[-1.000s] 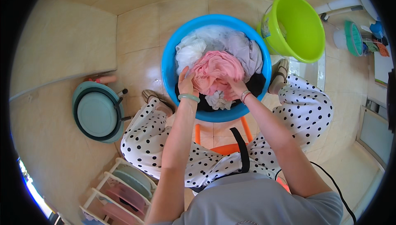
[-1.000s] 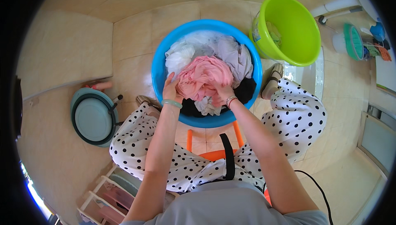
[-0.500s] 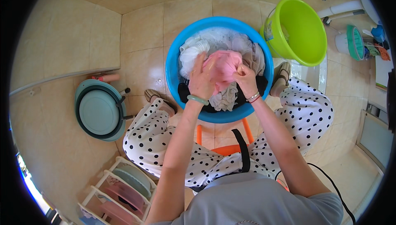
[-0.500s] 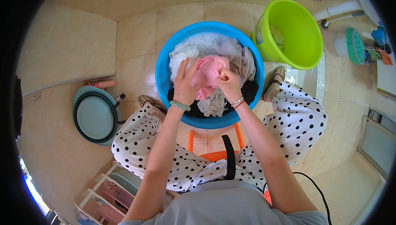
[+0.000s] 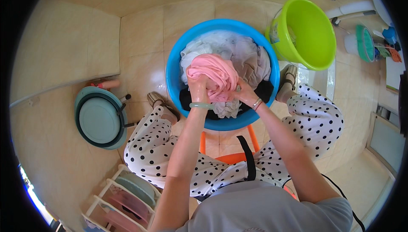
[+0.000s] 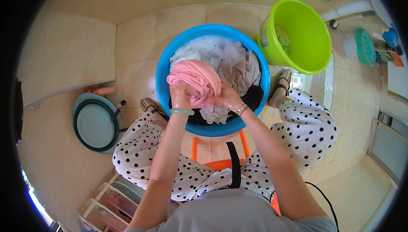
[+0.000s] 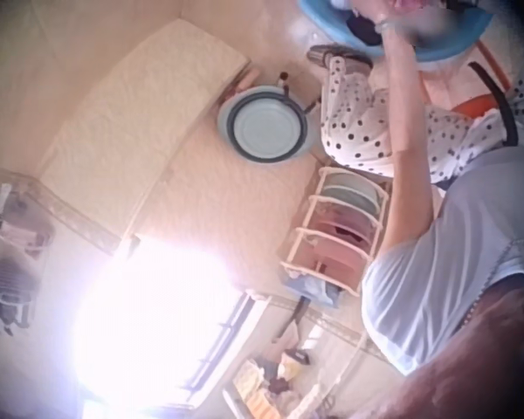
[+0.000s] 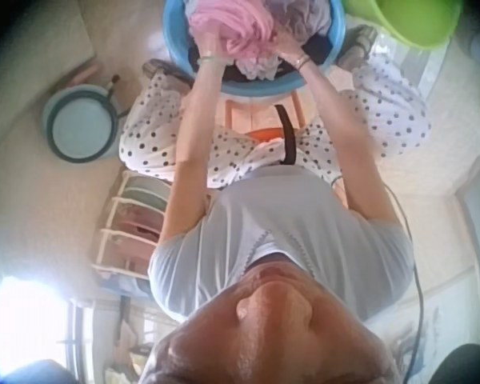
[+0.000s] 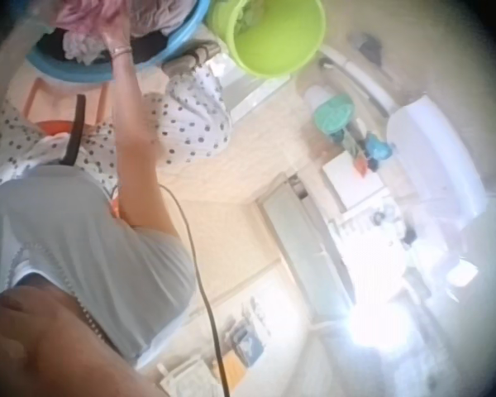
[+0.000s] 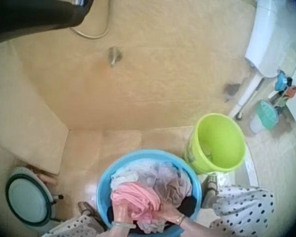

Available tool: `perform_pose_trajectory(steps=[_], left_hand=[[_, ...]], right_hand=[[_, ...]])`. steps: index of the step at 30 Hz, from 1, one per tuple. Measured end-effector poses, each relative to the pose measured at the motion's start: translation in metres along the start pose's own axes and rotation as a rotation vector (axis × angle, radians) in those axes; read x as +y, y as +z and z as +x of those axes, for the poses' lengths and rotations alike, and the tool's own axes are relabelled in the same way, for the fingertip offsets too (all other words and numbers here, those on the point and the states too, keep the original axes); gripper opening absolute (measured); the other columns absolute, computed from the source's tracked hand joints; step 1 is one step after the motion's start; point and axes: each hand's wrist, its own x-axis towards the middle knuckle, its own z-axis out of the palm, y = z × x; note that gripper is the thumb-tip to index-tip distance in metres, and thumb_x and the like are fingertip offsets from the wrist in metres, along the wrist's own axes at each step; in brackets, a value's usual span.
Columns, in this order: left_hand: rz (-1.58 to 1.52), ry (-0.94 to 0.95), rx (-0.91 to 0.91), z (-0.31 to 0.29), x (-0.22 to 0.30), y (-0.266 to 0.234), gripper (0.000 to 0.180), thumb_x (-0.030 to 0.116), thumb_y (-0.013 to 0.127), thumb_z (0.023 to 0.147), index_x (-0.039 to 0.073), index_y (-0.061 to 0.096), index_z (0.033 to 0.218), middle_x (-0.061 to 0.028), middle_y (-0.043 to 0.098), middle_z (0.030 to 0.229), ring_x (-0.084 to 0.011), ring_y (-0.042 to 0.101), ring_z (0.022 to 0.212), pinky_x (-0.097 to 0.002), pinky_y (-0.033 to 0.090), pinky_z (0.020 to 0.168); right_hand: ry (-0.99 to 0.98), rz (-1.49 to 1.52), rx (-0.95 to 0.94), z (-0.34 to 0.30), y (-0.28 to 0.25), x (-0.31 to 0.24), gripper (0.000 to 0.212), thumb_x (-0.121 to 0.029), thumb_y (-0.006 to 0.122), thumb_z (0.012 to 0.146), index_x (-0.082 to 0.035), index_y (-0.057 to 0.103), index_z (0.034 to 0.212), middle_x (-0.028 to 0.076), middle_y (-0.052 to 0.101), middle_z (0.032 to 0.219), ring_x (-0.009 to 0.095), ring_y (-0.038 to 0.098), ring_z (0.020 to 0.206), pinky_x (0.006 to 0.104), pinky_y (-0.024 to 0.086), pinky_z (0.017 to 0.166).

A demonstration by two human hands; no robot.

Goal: The person sits on a small stool and hand-washes a pile of clothes in a blue basin filled with soapy water. They repeatedly scrub, squeeze, and rinse various garments, including a pink shirt and white items, using both hands.

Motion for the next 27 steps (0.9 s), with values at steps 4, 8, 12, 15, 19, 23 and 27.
perform_pose_trajectory(steps=[4,8,12,15,19,23,27], left_hand=[[0.101,-0.02,0.265,0.011,-0.031,-0.019,0.051,0.007,0.062,0.08,0.007,0.04,0.125,-0.0072,0.057,0.104,-0.0161,0.058,0.089,-0.0226,0.048,0.062],[0.726,0.346,0.289,0.021,-0.071,-0.047,0.06,0.017,0.064,0.083,0.015,0.038,0.137,-0.0165,0.05,0.114,-0.0267,0.052,0.101,-0.0319,0.043,0.084],[1.079,0.34,0.189,0.014,-0.076,-0.018,0.055,0.024,0.066,0.082,0.019,0.046,0.133,-0.0277,0.043,0.118,-0.0374,0.05,0.103,-0.0389,0.041,0.09],[1.303,0.486,0.073,0.024,-0.085,-0.001,0.057,0.021,0.061,0.084,0.021,0.04,0.137,-0.031,0.042,0.118,-0.0413,0.051,0.101,-0.044,0.041,0.089],[1.204,0.01,0.002,0.072,-0.117,-0.027,0.056,0.011,0.052,0.087,0.022,0.036,0.139,-0.0355,0.049,0.114,-0.0441,0.053,0.103,-0.0426,0.043,0.087],[1.149,-0.105,-0.039,0.109,-0.142,-0.057,0.047,0.013,0.051,0.087,0.02,0.045,0.133,-0.0307,0.055,0.109,-0.0408,0.057,0.1,-0.043,0.046,0.082],[0.949,-0.385,0.051,0.13,-0.153,-0.056,0.039,0.019,0.05,0.09,0.009,0.05,0.127,-0.0233,0.058,0.112,-0.0339,0.059,0.099,-0.0402,0.048,0.083]], right_hand=[[0.201,0.511,0.451,0.03,0.005,0.041,0.028,-0.012,0.066,0.076,-0.001,0.055,0.099,0.003,0.058,0.094,0.012,0.053,0.086,0.0249,0.045,0.078],[-0.167,0.122,0.462,0.07,-0.034,0.013,0.046,-0.014,0.067,0.079,0.0,0.047,0.119,0.007,0.057,0.103,0.014,0.055,0.091,0.0264,0.045,0.081],[-0.196,-0.234,0.472,0.101,-0.026,-0.025,0.066,-0.02,0.068,0.078,-0.006,0.037,0.134,0.015,0.05,0.117,0.025,0.051,0.104,0.0356,0.042,0.091],[-0.255,-0.696,0.413,0.124,-0.008,0.018,0.072,-0.025,0.068,0.077,-0.011,0.033,0.138,0.019,0.042,0.125,0.033,0.044,0.112,0.0424,0.038,0.094],[-0.053,-0.9,0.349,0.139,0.022,0.044,0.068,-0.031,0.065,0.079,-0.015,0.034,0.138,0.019,0.037,0.125,0.036,0.039,0.116,0.0454,0.037,0.092],[0.081,-0.933,0.286,0.157,0.031,0.06,0.056,-0.034,0.061,0.082,-0.007,0.042,0.127,0.023,0.04,0.122,0.04,0.049,0.103,0.0455,0.041,0.086],[-0.022,-0.867,0.181,0.196,0.013,0.073,0.031,-0.027,0.059,0.081,-0.003,0.058,0.102,0.019,0.052,0.115,0.036,0.056,0.094,0.0431,0.047,0.078]])
